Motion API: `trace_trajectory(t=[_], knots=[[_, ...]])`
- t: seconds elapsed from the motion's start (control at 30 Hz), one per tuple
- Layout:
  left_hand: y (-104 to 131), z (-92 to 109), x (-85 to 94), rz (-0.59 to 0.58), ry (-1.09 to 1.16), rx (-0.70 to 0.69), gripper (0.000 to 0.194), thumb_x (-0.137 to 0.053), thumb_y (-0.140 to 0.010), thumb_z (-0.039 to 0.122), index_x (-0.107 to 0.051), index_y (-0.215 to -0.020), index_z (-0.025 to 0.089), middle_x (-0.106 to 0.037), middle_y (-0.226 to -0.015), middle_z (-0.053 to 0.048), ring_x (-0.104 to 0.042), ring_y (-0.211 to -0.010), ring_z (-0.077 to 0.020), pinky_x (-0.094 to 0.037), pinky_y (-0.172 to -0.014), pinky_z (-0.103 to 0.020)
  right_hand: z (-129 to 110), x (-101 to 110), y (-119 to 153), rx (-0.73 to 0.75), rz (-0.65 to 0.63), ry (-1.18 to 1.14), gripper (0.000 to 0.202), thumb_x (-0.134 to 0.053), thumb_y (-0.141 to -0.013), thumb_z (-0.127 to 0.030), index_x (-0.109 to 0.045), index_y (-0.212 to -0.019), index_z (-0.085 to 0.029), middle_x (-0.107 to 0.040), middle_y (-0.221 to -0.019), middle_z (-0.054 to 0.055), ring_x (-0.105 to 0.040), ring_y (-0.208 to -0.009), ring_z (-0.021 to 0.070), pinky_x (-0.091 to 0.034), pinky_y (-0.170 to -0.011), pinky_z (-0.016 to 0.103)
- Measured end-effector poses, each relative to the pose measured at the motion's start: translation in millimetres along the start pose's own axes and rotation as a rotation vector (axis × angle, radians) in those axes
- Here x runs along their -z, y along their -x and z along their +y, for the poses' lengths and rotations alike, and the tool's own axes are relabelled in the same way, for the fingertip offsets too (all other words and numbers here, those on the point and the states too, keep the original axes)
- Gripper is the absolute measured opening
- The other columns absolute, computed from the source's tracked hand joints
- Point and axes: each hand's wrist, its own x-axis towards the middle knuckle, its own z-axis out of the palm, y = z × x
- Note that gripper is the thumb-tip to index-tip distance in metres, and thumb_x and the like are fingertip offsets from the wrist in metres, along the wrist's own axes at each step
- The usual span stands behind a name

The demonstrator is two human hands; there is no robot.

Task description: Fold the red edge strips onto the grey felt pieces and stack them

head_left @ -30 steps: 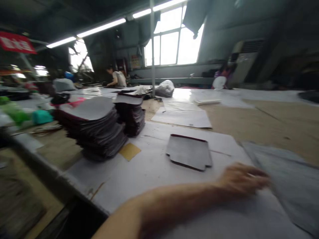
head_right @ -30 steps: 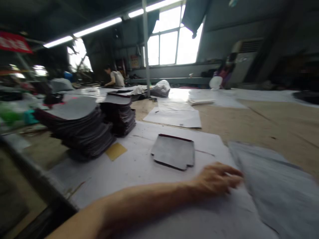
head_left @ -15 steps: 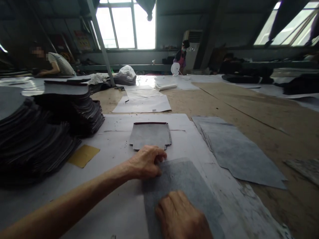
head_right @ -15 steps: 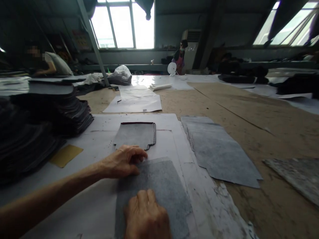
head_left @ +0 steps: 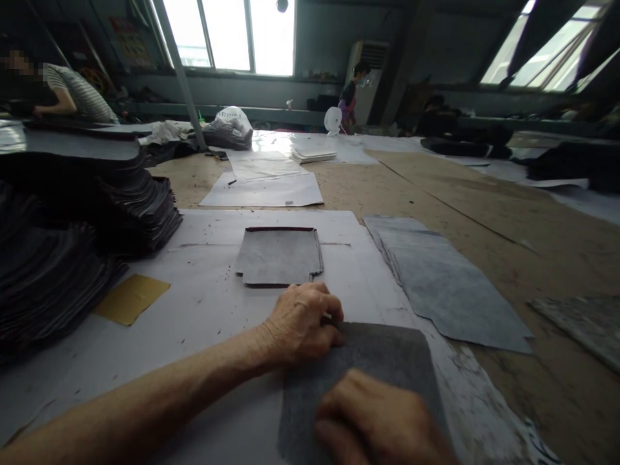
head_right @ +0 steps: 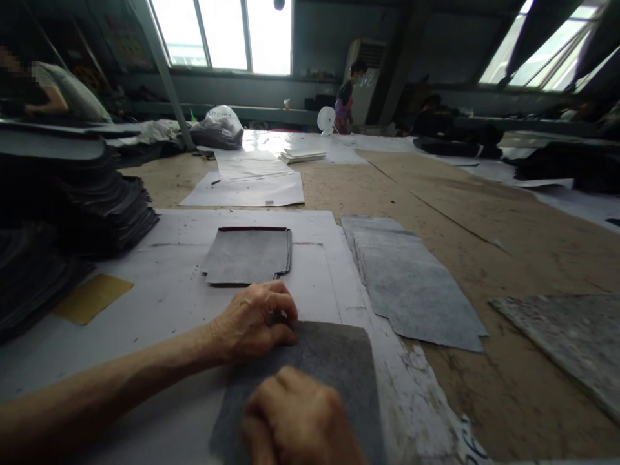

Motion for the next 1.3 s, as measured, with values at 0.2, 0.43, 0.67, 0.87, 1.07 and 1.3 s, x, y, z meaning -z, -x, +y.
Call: trace_trajectory(t=[0.2, 0.43, 0.67, 0.87, 1.07, 1.3], knots=[[1, -5, -1.7, 0.026, -0.02, -0.078, 0.017, -0.072, -0.065, 0.033, -0.065, -0.07, 0.019, -0.059, -0.072, 0.0, -0.052, -0.071, -0.016, -0.041, -0.07, -0.032, 42, 35, -28, 0.085, 0.147, 0.445, 0.019, -0.055, -0.074, -0.009, -0.06, -0.092, -0.014, -0.062, -0.09, 0.006, -0.051, -0.088, 0.0209, -0.042, -0.075, 0.034], [7, -9, 7.3, 0.033, -0.015, -0.096, 0.01, -0.071, -0.066, 0.022, -0.065, -0.072, 0.016, -0.058, -0.071, 0.0, -0.052, -0.072, -0.015, -0.042, -0.069, -0.03, 57, 38, -24, 0.057, 0.034, 0.495, 0.01, -0.064, -0.073, -0.017, -0.063, -0.081, -0.021, -0.062, -0.077, 0.0, -0.052, -0.08, 0.0181, -0.034, -0.069, 0.031], [7, -18, 12.9, -0.004, 0.06, -0.234, 0.011, -0.064, -0.073, 0.013, -0.068, -0.083, 0.017, -0.059, -0.08, -0.001, -0.053, -0.08, -0.0135, -0.045, -0.075, -0.029, 62, 48, -26, -0.064, -0.018, 0.554, 0.034, -0.071, -0.062, -0.019, -0.06, -0.093, -0.016, -0.061, -0.072, 0.001, -0.055, -0.069, 0.0167, -0.04, -0.062, 0.03], [3, -24, 9.4, 0.032, 0.029, -0.31, 0.012, -0.061, -0.076, 0.015, -0.069, -0.085, 0.019, -0.055, -0.08, -0.002, -0.051, -0.076, -0.0122, -0.045, -0.07, -0.027, 56, 47, -39, 0.075, -0.021, 0.565, 0.026, -0.067, -0.065, -0.013, -0.062, -0.09, -0.018, -0.062, -0.092, 0.005, -0.051, -0.087, 0.0218, -0.042, -0.073, 0.036], [4, -32, 10.7, 0.012, -0.063, -0.454, 0.026, -0.046, -0.081, 0.006, -0.066, -0.09, 0.021, -0.052, -0.08, -0.001, -0.048, -0.076, -0.0114, -0.044, -0.068, -0.025, 66, 37, -28, 0.083, -0.068, 0.296, 0.014, -0.05, -0.082, -0.011, -0.062, -0.086, -0.016, -0.056, -0.073, 0.004, -0.05, -0.074, 0.0148, -0.042, -0.065, 0.028], [8, -33, 17.9, -0.059, -0.342, -0.698, 0.026, -0.041, -0.084, 0.008, -0.053, -0.107, 0.011, -0.053, -0.087, -0.008, -0.045, -0.08, -0.0166, -0.044, -0.075, -0.033, 63, 34, -19, 0.243, -0.027, 0.414, 0.025, -0.037, -0.086, -0.008, -0.062, -0.088, -0.013, -0.058, -0.077, 0.006, -0.047, -0.072, 0.0152, -0.041, -0.066, 0.032]])
